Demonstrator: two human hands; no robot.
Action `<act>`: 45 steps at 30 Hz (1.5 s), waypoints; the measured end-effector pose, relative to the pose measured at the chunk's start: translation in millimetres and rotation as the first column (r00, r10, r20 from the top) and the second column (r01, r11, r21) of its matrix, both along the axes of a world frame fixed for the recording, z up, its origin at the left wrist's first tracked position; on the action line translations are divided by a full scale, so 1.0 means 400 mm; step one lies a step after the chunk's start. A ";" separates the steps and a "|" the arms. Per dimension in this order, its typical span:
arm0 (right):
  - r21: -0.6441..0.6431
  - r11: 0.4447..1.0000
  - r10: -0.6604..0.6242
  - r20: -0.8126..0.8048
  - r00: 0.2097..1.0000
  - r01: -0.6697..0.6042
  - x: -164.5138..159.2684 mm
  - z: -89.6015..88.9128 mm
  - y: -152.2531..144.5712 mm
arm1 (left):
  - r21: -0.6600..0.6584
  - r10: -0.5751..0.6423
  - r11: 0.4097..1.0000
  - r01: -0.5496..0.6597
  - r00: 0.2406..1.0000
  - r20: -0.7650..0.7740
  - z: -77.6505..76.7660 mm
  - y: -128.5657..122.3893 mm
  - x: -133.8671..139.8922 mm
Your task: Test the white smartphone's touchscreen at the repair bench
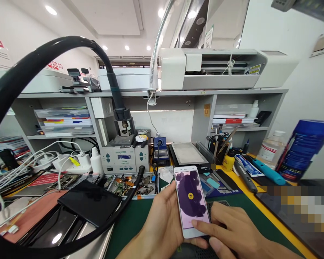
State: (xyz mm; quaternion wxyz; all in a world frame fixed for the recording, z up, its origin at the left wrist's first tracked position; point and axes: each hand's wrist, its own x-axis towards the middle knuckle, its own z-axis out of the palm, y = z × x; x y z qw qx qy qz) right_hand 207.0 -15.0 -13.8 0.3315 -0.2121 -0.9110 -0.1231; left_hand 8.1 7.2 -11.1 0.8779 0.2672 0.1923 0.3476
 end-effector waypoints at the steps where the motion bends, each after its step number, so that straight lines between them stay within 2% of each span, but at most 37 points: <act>1: 0.019 1.000 0.019 -0.038 0.999 -0.018 0.002 -0.004 0.003 | -0.001 -0.002 1.000 0.002 1.000 -0.003 0.000 0.000 0.000; 6: 0.048 0.995 0.098 -0.152 0.984 -0.092 0.011 -0.028 0.021 | 0.009 0.007 1.000 -0.007 1.000 -0.014 0.002 0.003 -0.003; 11: -0.007 0.999 0.039 -0.147 0.988 -0.041 0.009 -0.021 0.017 | 0.007 0.005 1.000 -0.005 1.000 -0.020 -0.001 0.003 -0.003; 16: -0.007 0.998 0.058 -0.176 0.983 -0.060 0.003 -0.011 0.007 | -0.008 0.024 1.000 -0.024 1.000 0.000 -0.007 0.003 -0.002; 20: -0.023 0.999 -0.027 -0.159 0.987 0.023 0.002 -0.016 -0.002 | -0.014 0.022 1.000 -0.022 1.000 -0.010 -0.008 0.004 -0.004; 30: -0.004 0.997 0.076 -0.132 0.988 -0.077 0.000 -0.022 0.006 | -0.001 0.006 1.000 -0.006 1.000 -0.017 0.006 0.001 -0.003; 35: -0.044 0.999 0.012 -0.134 0.991 -0.019 -0.003 -0.043 -0.009 | 0.013 0.020 1.000 -0.019 0.999 -0.050 0.004 0.001 -0.004; 39: -0.071 0.997 -0.044 -0.200 0.979 0.030 0.000 -0.057 -0.010 | 0.013 0.020 1.000 -0.019 0.999 -0.049 0.001 0.000 -0.005; 45: -0.005 0.999 -0.034 -0.172 0.984 0.033 0.012 -0.023 0.001 | 0.001 0.031 1.000 -0.031 0.999 -0.043 -0.002 0.000 -0.004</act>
